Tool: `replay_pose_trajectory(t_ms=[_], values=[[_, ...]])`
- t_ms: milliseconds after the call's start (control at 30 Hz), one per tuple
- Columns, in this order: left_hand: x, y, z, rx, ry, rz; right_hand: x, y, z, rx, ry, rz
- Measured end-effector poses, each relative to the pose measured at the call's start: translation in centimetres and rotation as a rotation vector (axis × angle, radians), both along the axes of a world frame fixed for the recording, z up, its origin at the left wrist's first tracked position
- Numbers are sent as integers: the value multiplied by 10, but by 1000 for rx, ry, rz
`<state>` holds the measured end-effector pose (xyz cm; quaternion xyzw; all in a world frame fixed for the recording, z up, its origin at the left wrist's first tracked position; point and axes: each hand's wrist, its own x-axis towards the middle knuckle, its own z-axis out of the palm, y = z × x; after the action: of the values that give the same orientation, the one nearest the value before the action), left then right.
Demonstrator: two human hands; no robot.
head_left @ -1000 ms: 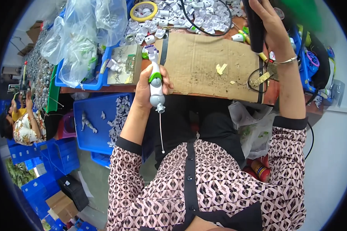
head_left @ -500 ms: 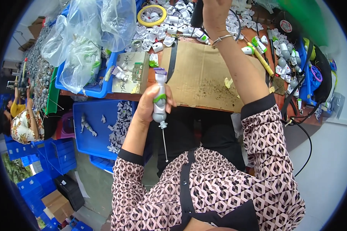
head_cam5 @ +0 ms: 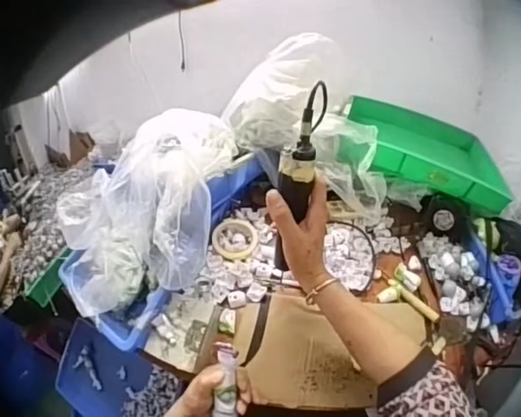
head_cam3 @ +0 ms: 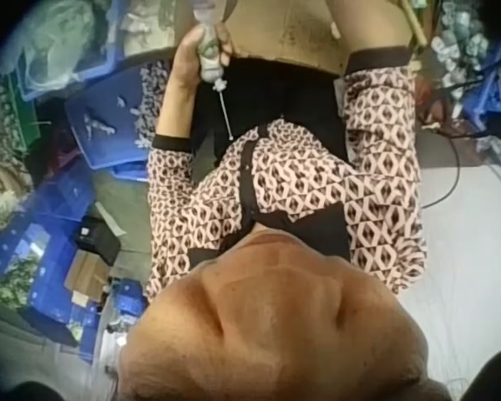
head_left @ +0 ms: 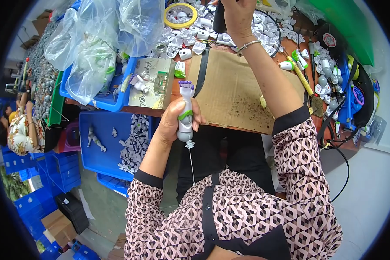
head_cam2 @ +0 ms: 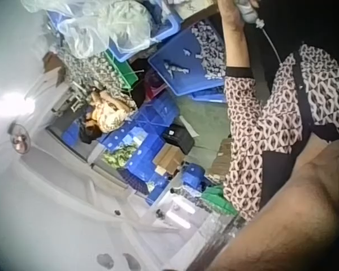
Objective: Assembling electronic components into plastic housings at a factory workbench.
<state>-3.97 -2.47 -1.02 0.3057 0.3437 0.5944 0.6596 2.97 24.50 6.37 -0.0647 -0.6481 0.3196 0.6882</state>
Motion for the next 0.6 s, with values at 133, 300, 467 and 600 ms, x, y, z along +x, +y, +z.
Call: replay_pose_trajectory(t_ms=[133,300,467,600], values=[[-1,-1,0,7,-6,0,-1,-2,1,-113,22,78],[1,1,-2,5,-14,0,4,-6,8,-116,28,69],[2,0,-3,21,-44,-7,15,-12,19,-146,92,222],[11,5,7,-49,-94,36,34,-27,35,-222,170,270]])
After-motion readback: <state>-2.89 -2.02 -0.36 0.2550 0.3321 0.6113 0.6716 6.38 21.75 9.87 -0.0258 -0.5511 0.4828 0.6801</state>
